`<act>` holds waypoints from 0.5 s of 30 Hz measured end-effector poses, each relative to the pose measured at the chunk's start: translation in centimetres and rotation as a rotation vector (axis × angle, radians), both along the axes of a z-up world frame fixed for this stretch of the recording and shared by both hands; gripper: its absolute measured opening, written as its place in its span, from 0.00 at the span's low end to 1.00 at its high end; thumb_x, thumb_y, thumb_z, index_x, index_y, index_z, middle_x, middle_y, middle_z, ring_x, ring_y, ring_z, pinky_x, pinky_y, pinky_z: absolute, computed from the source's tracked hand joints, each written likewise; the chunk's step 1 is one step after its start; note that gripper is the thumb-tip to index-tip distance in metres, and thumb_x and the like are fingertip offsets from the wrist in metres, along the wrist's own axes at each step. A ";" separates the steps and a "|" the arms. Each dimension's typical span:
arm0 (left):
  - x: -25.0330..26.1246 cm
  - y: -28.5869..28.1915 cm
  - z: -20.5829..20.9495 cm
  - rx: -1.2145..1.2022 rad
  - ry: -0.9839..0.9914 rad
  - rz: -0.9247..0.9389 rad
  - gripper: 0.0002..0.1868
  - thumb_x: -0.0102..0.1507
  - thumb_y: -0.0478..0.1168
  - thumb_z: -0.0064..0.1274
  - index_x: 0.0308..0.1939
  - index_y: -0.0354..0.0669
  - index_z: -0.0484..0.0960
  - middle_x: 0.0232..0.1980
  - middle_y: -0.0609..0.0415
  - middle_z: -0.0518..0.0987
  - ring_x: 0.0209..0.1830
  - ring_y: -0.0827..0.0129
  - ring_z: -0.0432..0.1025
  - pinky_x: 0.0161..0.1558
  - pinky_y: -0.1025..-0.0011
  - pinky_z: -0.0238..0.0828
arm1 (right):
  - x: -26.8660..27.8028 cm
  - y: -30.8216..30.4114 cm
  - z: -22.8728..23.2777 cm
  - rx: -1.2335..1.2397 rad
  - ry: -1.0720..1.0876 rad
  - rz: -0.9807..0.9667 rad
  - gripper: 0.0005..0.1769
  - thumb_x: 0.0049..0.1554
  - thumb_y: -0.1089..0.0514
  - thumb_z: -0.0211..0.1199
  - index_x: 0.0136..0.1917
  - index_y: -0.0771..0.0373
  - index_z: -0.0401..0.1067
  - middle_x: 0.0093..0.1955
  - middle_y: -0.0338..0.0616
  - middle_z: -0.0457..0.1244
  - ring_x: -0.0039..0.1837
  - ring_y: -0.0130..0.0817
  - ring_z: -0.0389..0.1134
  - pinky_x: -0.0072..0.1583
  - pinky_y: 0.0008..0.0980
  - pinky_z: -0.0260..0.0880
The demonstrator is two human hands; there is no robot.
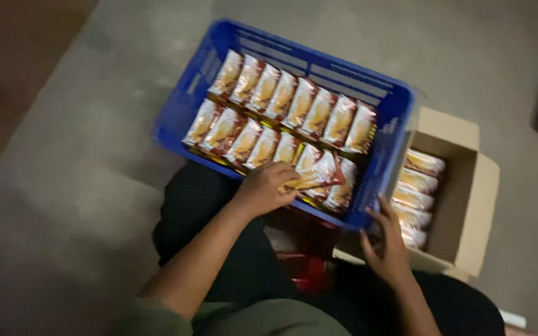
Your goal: The person transfers individually wrapped snack packets from a cardboard box into a blue plastic basket. They pick up packets from the box and place them into the basket, arranging them in neat rows.
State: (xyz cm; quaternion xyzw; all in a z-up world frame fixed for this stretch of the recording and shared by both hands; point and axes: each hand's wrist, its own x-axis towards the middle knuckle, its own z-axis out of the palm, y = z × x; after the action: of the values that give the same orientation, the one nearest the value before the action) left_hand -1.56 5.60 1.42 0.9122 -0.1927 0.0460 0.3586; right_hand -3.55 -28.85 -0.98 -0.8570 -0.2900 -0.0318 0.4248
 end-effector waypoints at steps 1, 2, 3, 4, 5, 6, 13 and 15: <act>0.3 1.0 -0.4 0.009 -0.007 0.023 0.16 0.61 0.40 0.63 0.52 0.43 0.84 0.52 0.50 0.80 0.53 0.55 0.75 0.51 0.55 0.74 | 0.1 0.0 -1.1 0.009 -0.007 0.023 0.29 0.58 0.64 0.61 0.71 0.59 0.60 0.82 0.61 0.48 0.83 0.56 0.51 0.79 0.51 0.51; 0.4 2.1 -0.8 0.016 -0.057 0.114 0.16 0.57 0.39 0.63 0.49 0.44 0.85 0.50 0.51 0.81 0.49 0.56 0.77 0.49 0.58 0.73 | 0.1 -0.1 -2.3 -0.080 0.060 0.090 0.33 0.55 0.64 0.62 0.72 0.58 0.60 0.84 0.57 0.47 0.85 0.58 0.43 0.80 0.54 0.44; 0.5 3.3 -1.3 0.023 -0.107 0.205 0.17 0.53 0.38 0.64 0.47 0.45 0.86 0.48 0.53 0.82 0.46 0.56 0.78 0.46 0.60 0.73 | 0.2 0.0 -3.5 -0.170 0.124 0.156 0.37 0.51 0.63 0.63 0.73 0.57 0.60 0.86 0.52 0.45 0.88 0.59 0.36 0.81 0.57 0.37; 0.7 4.3 -1.1 0.027 -0.109 0.226 0.17 0.53 0.38 0.64 0.47 0.45 0.86 0.48 0.53 0.82 0.46 0.56 0.78 0.46 0.60 0.73 | 0.0 0.6 -4.2 -0.168 0.120 0.178 0.37 0.51 0.63 0.63 0.73 0.57 0.60 0.86 0.52 0.45 0.88 0.59 0.36 0.81 0.57 0.37; 0.9 5.3 -0.9 0.029 -0.062 0.292 0.15 0.56 0.40 0.63 0.47 0.43 0.85 0.48 0.51 0.81 0.47 0.56 0.77 0.46 0.60 0.72 | -0.2 1.2 -5.0 -0.362 -0.010 0.148 0.39 0.50 0.53 0.65 0.74 0.51 0.60 0.85 0.47 0.47 0.86 0.60 0.40 0.80 0.62 0.38; 1.1 6.2 -0.7 0.028 -0.014 0.354 0.14 0.60 0.42 0.63 0.47 0.42 0.84 0.48 0.50 0.81 0.48 0.55 0.76 0.45 0.59 0.72 | -0.4 1.7 -5.7 -0.553 -0.143 0.112 0.43 0.49 0.43 0.68 0.75 0.46 0.60 0.84 0.42 0.49 0.84 0.62 0.45 0.79 0.66 0.39; 4.9 11.6 -6.1 0.247 0.250 0.563 0.25 0.59 0.50 0.62 0.56 0.43 0.82 0.52 0.46 0.81 0.52 0.47 0.76 0.44 0.50 0.73 | 0.3 2.5 -4.2 -0.644 -0.039 0.116 0.49 0.47 0.39 0.68 0.79 0.31 0.54 0.85 0.24 0.47 0.83 0.54 0.45 0.78 0.61 0.31; 6.2 12.3 -8.6 0.302 0.232 0.627 0.12 0.54 0.46 0.62 0.39 0.50 0.82 0.40 0.47 0.81 0.43 0.47 0.75 0.37 0.49 0.67 | 0.6 1.6 -6.4 -0.744 -0.131 0.095 0.60 0.36 0.39 0.75 0.79 0.30 0.53 0.86 0.20 0.47 0.80 0.47 0.51 0.75 0.58 0.42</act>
State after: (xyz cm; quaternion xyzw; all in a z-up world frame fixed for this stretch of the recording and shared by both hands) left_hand 4.67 17.87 -7.13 0.9687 0.1336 0.0209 0.2081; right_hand -2.99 -27.26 -7.36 -0.9344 -0.3477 0.0406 0.0660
